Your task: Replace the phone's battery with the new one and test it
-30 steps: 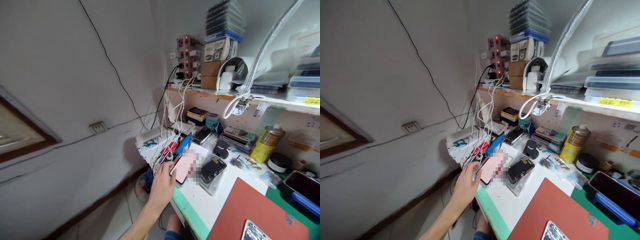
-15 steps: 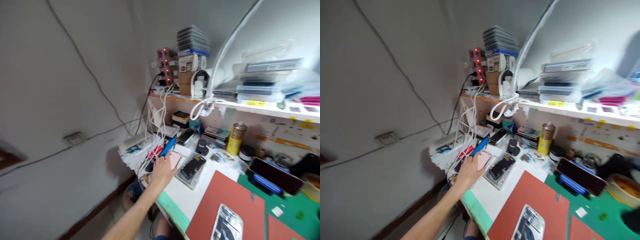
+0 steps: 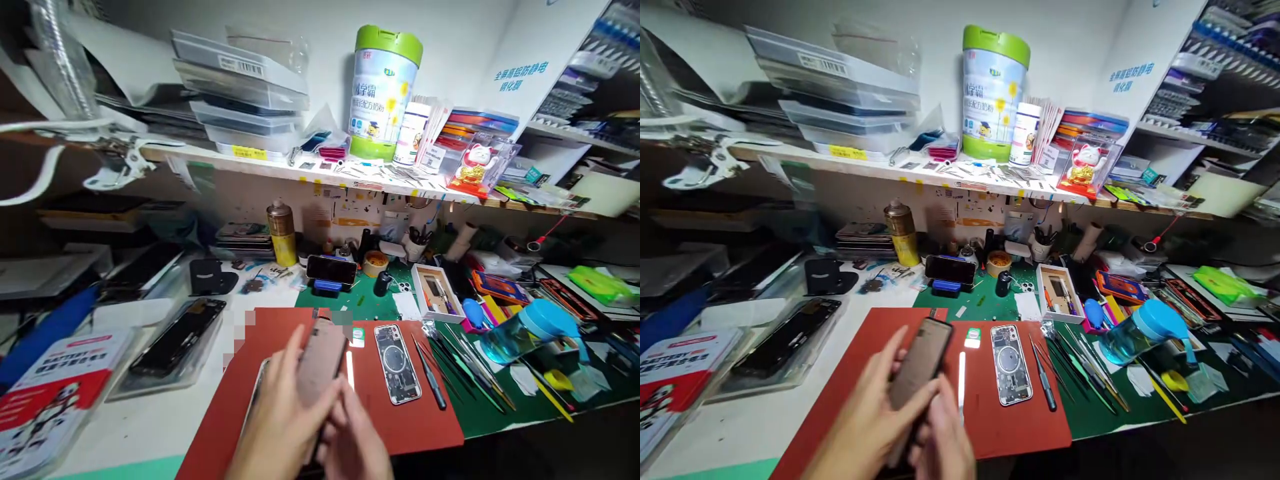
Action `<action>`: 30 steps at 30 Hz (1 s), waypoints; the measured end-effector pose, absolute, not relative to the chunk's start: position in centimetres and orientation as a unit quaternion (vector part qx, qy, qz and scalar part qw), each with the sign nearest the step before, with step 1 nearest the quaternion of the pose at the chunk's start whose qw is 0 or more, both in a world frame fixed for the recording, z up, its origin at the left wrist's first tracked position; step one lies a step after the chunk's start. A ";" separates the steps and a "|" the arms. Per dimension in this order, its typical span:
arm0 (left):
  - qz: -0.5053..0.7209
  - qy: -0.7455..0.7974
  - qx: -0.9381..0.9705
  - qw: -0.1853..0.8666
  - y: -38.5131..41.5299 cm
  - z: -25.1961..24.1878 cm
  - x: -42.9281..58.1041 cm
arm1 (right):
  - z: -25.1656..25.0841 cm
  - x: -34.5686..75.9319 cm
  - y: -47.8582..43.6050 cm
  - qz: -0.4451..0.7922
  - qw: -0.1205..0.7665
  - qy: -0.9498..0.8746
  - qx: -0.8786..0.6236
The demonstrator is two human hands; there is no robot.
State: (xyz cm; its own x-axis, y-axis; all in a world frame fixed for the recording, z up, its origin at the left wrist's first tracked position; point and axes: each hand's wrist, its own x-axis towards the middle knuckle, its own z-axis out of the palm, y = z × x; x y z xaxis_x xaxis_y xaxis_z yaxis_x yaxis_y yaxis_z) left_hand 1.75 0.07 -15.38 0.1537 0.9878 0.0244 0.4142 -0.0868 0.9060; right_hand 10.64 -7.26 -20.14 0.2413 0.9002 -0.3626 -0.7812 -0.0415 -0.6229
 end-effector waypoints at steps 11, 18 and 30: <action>0.288 0.363 0.171 0.869 -3.7 -17.4 10.2 | -16.0 21.4 -10.8 0.610 0.668 -0.114 -0.410; 0.336 0.373 0.140 0.853 -4.7 -18.5 11.8 | -21.9 22.2 -13.6 0.588 0.647 -0.200 -0.443; 0.333 0.349 0.073 0.873 -4.3 -19.0 12.6 | -21.8 22.0 -13.7 0.463 0.650 -0.150 -0.584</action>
State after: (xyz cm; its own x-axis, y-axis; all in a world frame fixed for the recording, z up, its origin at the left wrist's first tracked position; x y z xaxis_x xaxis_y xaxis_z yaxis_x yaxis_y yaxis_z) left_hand 12.61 -4.31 -19.00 0.5345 0.6321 -0.5610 -0.5308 0.7676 0.3592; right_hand 21.98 -13.65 -21.77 0.5269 0.7765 -0.3455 -0.4268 -0.1097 -0.8976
